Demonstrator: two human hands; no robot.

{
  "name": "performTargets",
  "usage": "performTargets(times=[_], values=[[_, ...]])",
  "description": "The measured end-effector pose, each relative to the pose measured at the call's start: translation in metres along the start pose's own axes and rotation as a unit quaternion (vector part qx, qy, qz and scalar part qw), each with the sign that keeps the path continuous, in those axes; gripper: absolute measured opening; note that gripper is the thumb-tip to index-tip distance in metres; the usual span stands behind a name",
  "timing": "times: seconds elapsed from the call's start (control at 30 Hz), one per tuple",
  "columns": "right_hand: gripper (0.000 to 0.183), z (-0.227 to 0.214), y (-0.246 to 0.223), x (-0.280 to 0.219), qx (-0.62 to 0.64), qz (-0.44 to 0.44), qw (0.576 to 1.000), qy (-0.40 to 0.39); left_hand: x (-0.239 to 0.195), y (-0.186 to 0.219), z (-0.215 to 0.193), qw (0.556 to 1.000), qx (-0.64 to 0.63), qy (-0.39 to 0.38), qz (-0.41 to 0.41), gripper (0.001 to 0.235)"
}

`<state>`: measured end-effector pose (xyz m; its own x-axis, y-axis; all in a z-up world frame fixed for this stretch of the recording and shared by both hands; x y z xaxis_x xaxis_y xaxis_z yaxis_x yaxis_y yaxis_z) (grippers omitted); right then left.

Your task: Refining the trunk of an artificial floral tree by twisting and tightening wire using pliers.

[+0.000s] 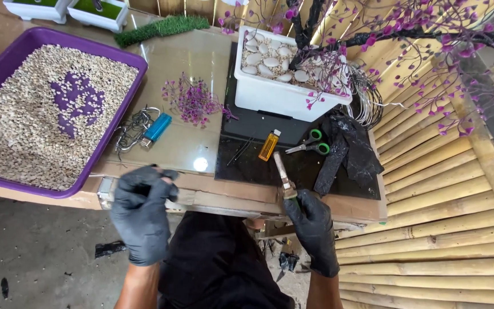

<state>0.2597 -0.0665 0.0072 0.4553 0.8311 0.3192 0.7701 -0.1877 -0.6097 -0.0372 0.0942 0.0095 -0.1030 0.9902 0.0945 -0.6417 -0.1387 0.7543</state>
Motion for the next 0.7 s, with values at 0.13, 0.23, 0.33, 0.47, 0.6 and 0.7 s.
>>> performTargets(times=[0.13,0.23,0.33,0.47,0.6,0.7], values=[[0.015,0.001,0.001,-0.011,0.005,0.011,0.999,-0.032,-0.011,-0.040,0.014,0.993,0.083,-0.060,-0.058,0.020],[0.026,-0.010,-0.016,-0.015,0.004,0.011,1.000,0.004,-0.018,-0.064,0.032,0.982,0.082,-0.087,-0.147,0.012],[0.011,-0.024,-0.042,-0.016,-0.070,-0.089,0.992,0.063,-0.019,-0.069,0.054,0.981,-0.028,-0.132,-0.136,0.013],[0.017,-0.036,-0.077,-0.015,-0.112,-0.230,0.958,0.130,-0.026,-0.072,0.078,0.969,-0.066,-0.176,-0.161,0.012],[0.019,-0.038,-0.075,-0.013,-0.172,-0.264,0.936,0.158,-0.034,-0.074,0.093,0.957,-0.105,-0.236,-0.135,0.013],[0.019,-0.042,-0.079,-0.006,-0.204,-0.260,0.929,0.169,-0.041,-0.084,0.094,0.958,-0.141,-0.210,-0.133,0.019]])
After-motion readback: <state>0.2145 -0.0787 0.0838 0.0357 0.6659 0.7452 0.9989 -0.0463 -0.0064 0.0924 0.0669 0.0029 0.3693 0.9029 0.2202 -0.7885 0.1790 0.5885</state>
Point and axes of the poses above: each hand's wrist, its own x-axis towards the middle knuckle, its own z-axis out of the palm, y = z × x, the point moved 9 cm from there along x, towards the middle knuckle, and after that the axes turned 13 degrees about -x, right-handed, at the moved point
